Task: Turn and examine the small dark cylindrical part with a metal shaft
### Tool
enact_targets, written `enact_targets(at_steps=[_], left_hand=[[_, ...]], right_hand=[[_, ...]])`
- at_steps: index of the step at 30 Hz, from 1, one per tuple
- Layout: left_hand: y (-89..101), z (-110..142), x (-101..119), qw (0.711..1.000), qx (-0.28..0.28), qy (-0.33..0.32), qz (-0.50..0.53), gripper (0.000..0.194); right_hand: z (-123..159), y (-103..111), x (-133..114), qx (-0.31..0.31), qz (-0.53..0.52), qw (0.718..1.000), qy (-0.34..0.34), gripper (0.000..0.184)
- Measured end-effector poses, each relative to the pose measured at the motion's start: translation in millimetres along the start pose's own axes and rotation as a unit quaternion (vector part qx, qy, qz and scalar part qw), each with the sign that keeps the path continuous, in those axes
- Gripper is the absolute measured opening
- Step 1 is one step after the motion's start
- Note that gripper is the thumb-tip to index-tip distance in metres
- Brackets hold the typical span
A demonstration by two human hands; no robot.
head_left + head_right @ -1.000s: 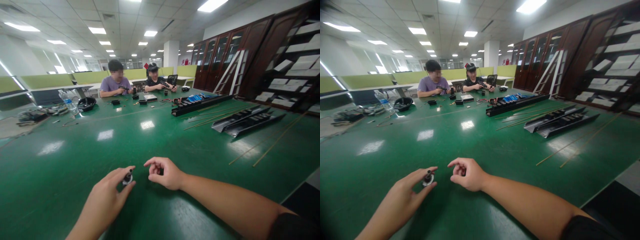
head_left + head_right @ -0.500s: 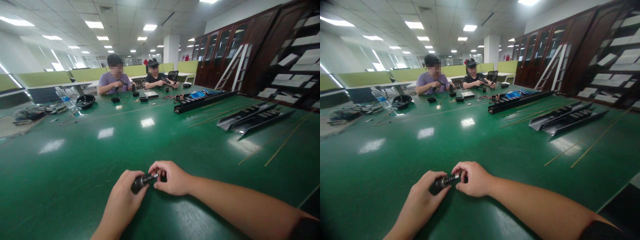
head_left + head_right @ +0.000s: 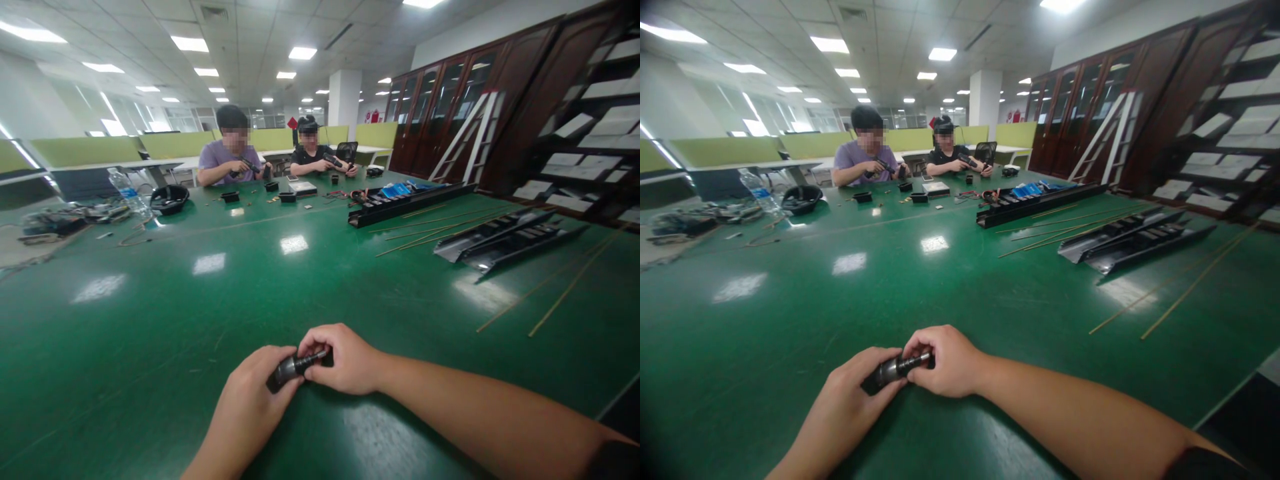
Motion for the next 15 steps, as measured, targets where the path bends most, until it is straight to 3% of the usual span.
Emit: enact_targets(at_steps=[4, 9, 15], left_hand=[[1.5, 1.6, -3.1, 0.999, 0.037, -0.006, -0.003, 0.038], [1.1, 0.1, 4.1, 1.0, 0.006, 0.005, 0.008, 0.018], [-1.2, -0.7, 4.6, 1.0, -0.003, 0.018, 0.014, 0.019]], right_hand=[[0.1, 0.8, -1.9, 0.0, 0.012, 1.0, 0.006, 0.019], [0.4, -1.6, 0.7, -0.007, 0.008, 1.0, -0.002, 0.017], [0.5, -3.9, 3.3, -0.016, -0.009, 1.0, -0.01, 0.015]])
Point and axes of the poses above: each hand's wrist, its own z-axis away from the middle knuckle, its own y-axis out of the back of the hand, x = y × z, the point moved 5 cm from there along -z, towards the middle knuckle, and after that the axes turned 8 degrees about z, right-handed, at the moved point
